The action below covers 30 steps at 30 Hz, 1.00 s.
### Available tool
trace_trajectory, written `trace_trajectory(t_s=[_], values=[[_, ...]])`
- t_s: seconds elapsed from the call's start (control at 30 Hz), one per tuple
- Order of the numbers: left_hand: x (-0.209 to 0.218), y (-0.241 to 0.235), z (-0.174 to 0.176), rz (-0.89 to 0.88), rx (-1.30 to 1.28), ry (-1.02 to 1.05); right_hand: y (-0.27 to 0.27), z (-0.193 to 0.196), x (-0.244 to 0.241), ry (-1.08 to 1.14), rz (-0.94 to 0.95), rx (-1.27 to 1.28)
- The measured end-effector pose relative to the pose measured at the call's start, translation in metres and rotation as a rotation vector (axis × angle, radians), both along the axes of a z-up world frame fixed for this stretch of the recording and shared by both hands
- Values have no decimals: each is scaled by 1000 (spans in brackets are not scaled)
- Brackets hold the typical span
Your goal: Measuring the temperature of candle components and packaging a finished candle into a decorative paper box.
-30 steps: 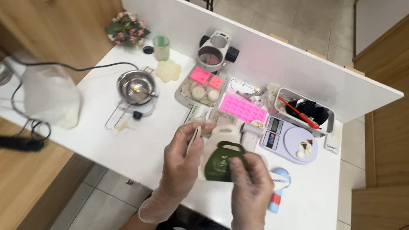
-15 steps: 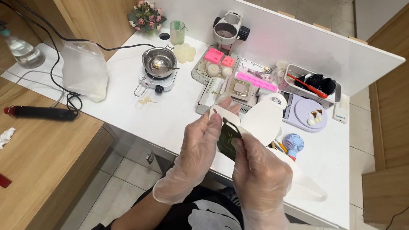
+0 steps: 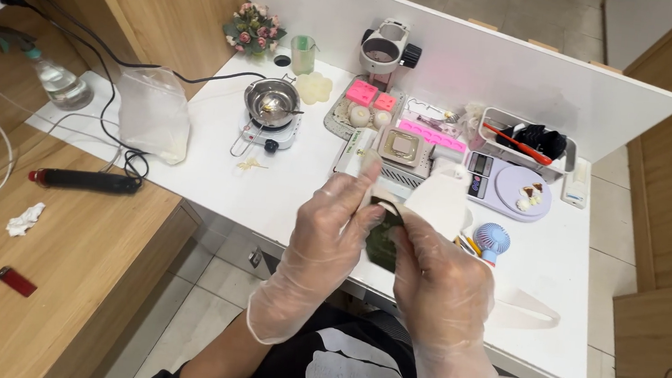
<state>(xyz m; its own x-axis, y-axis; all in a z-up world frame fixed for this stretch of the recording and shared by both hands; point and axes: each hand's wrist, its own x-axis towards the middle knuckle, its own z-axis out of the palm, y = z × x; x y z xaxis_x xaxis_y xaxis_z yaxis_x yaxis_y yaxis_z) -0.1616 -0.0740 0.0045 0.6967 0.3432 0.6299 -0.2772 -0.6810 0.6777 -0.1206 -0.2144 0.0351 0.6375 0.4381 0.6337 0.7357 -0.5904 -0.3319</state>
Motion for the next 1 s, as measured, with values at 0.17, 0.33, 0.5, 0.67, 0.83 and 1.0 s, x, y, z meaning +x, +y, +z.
trace_trajectory(t_s=[0.17,0.33,0.5,0.67,0.83,1.0], values=[[-2,-16,7,64,-404,-119,4,-4,7,29,58,113],[5,-19,8,56,-269,-166,3,-3,11,91,85,179],[8,-19,7,71,-164,-220,-2,-6,16,-62,57,24],[10,-19,-1,-4,-260,-289,-9,-14,28,-96,110,-69],[12,-23,-11,-40,-204,-377,-16,-8,39,-49,156,-152],[17,-14,-8,-20,-200,-368,-8,6,33,20,265,-14]])
